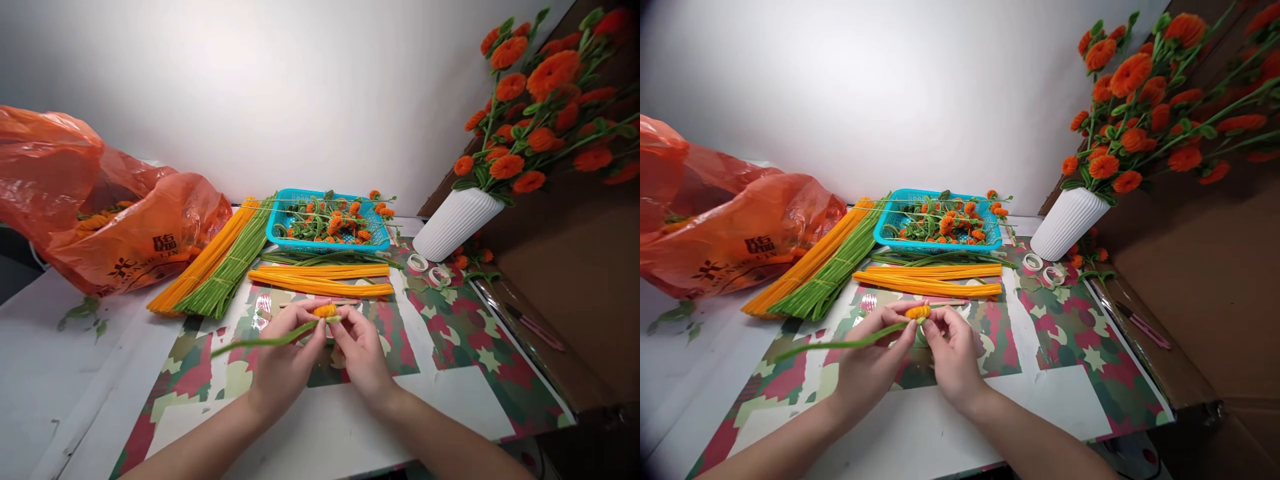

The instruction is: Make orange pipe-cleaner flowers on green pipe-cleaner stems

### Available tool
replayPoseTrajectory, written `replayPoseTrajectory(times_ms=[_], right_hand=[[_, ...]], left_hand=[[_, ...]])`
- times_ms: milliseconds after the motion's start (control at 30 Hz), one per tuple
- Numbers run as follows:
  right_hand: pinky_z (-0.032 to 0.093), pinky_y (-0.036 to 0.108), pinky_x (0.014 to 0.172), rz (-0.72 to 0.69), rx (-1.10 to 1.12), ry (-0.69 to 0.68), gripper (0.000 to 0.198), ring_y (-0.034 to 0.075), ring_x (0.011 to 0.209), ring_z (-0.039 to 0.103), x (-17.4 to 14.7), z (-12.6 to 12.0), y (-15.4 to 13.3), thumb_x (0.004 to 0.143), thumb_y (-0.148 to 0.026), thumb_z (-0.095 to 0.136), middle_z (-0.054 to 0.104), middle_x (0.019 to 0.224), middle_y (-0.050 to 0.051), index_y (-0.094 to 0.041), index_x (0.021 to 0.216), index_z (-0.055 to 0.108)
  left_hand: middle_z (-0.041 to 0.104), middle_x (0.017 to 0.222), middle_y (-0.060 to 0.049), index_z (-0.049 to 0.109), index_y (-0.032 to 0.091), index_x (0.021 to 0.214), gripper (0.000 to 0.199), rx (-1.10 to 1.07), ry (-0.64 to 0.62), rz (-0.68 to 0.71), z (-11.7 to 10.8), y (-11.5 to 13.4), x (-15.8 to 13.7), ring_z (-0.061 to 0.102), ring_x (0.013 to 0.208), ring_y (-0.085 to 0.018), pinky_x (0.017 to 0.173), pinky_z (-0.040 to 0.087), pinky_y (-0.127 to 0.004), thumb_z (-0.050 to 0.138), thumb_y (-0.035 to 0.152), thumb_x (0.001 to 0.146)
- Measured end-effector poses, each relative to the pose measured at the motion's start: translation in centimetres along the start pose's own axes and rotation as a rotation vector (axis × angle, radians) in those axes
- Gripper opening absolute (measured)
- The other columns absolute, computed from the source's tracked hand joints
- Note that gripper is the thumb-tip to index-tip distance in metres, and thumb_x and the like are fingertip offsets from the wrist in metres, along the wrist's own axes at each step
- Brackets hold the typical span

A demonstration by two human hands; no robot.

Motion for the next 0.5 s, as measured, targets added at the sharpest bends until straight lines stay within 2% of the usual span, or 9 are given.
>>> replayPoseTrajectory(times_ms=[67,133,167,233,300,367,433,500], right_hand=[[0.026,0.016,0.042,0.351,0.369,-0.137,0.028,0.007,0.053,0.036,-0.2,0.2,0.4,0.073,-0.040,0.074,0.044,0.064,-0.005,-0.019,0.082,0.059],[0.022,0.014,0.040,0.608,0.617,-0.248,0.037,0.005,0.051,0.033,-0.4,0.4,0.4,0.061,-0.038,0.084,0.042,0.062,-0.006,-0.018,0.078,0.058],[0.022,0.013,0.039,0.683,0.687,-0.282,0.039,0.004,0.051,0.034,-0.4,0.4,0.3,0.057,-0.036,0.086,0.043,0.062,-0.007,-0.017,0.076,0.058],[0.020,0.012,0.037,0.739,0.740,-0.308,0.039,0.004,0.051,0.035,-0.3,0.3,0.2,0.056,-0.033,0.087,0.044,0.062,-0.007,-0.017,0.075,0.057],[0.019,0.012,0.036,0.701,0.693,-0.270,0.034,0.003,0.049,0.034,-0.1,0.1,0.3,0.060,-0.030,0.085,0.044,0.064,-0.007,-0.016,0.076,0.058],[0.019,0.012,0.036,0.590,0.556,-0.194,0.030,0.002,0.047,0.033,0.2,-0.5,0.5,0.065,-0.031,0.082,0.044,0.063,-0.006,-0.016,0.074,0.058],[0.023,0.014,0.036,0.398,0.388,-0.074,0.029,0.003,0.045,0.033,0.6,-1.3,0.3,0.069,-0.035,0.078,0.046,0.061,-0.006,-0.016,0.073,0.057],[0.029,0.015,0.038,0.183,0.248,0.046,0.026,0.004,0.045,0.036,0.9,-2.2,-0.1,0.074,-0.038,0.073,0.049,0.062,-0.005,-0.017,0.076,0.058]], left_hand=[[0.071,0.104,-0.006,0.058,0.020,0.075,0.015,0.074,-0.012,0.199,-0.1,0.0,-0.3,0.067,0.098,-0.021,0.081,0.056,-0.031,0.061,0.006,0.081],[0.071,0.106,-0.007,0.059,0.020,0.076,0.018,0.100,-0.040,0.336,-0.3,0.0,-0.4,0.067,0.099,-0.021,0.082,0.056,-0.032,0.060,0.003,0.079],[0.071,0.107,-0.007,0.059,0.020,0.076,0.018,0.094,-0.054,0.355,-0.3,0.0,-0.3,0.067,0.099,-0.021,0.082,0.056,-0.032,0.059,0.002,0.079],[0.070,0.108,-0.007,0.059,0.019,0.075,0.015,0.054,-0.071,0.277,-0.4,-0.1,0.0,0.068,0.099,-0.021,0.082,0.056,-0.032,0.060,0.005,0.080],[0.071,0.102,-0.007,0.060,0.019,0.074,0.011,-0.034,-0.062,0.095,-0.4,-0.1,0.5,0.069,0.094,-0.020,0.079,0.056,-0.031,0.061,0.011,0.082],[0.071,0.090,-0.005,0.061,0.018,0.074,0.009,-0.152,-0.064,-0.119,-0.4,-0.2,1.2,0.069,0.085,-0.018,0.074,0.056,-0.028,0.063,0.019,0.083],[0.069,0.079,-0.003,0.063,0.017,0.079,0.010,-0.274,-0.096,-0.299,-0.3,-0.3,1.6,0.067,0.076,-0.017,0.069,0.056,-0.026,0.067,0.027,0.081],[0.067,0.076,-0.002,0.064,0.017,0.083,0.018,-0.384,-0.155,-0.435,-0.3,-0.3,1.9,0.065,0.071,-0.016,0.063,0.054,-0.025,0.070,0.033,0.079]])
Point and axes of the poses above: each hand's wrist, its own x-axis towards the middle knuckle, its own z-axis out of the palm, y = z × x, the point moved 2 cm from there along x, towards the middle knuckle
